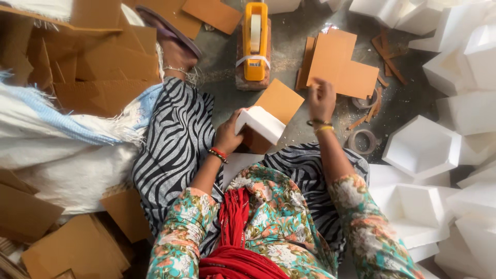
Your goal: The person sits on the floor and assembles small cardboard boxes by inserting white foam inserts and sealing the flaps with a tape dispenser. The person repeatedly picks up flat cardboard pieces, inserts foam, folds the box, and applies tape.
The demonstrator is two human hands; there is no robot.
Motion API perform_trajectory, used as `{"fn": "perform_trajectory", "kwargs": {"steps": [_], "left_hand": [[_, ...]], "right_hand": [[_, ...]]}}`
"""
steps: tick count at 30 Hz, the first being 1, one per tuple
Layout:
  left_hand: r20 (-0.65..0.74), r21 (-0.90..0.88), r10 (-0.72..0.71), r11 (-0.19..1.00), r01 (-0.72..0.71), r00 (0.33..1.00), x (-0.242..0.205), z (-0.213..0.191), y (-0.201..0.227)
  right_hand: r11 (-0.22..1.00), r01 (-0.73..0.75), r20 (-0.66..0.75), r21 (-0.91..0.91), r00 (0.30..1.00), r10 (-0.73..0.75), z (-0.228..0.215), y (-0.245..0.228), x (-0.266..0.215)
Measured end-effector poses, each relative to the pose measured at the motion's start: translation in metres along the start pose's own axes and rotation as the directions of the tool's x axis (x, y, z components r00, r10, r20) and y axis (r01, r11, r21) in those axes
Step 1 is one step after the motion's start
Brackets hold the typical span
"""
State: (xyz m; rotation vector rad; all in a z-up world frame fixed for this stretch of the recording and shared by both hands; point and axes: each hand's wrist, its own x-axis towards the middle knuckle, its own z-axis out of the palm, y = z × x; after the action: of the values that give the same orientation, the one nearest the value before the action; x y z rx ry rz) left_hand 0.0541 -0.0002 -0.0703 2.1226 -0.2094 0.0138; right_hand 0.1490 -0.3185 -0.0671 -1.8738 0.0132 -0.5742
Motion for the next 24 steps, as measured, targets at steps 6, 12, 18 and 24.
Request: {"fn": "perform_trajectory", "kwargs": {"steps": [6,12,18,24], "left_hand": [[0.03,-0.071,0.068,0.995,-0.065,0.997,-0.009,-0.014,0.02],[0.02,-0.154,0.146,0.978,-0.141,0.989,-0.012,-0.018,0.014],[-0.064,-0.067,0.028,0.997,-0.032,0.998,-0.007,-0.011,0.02],[-0.156,-0.092,-0.065,0.994,0.051,0.986,0.006,-0.012,0.024]], "right_hand": [[0.343,-0.871,0.297,0.351,0.451,0.841,0.039,0.116,-0.007],[0.196,-0.912,0.263,0.361,0.301,0.916,0.025,0.094,-0.021],[0.859,-0.464,0.387,0.215,0.848,0.361,0.057,0.013,-0.081],[0.96,-0.276,0.196,0.046,0.945,0.262,0.12,-0.007,-0.105]]}}
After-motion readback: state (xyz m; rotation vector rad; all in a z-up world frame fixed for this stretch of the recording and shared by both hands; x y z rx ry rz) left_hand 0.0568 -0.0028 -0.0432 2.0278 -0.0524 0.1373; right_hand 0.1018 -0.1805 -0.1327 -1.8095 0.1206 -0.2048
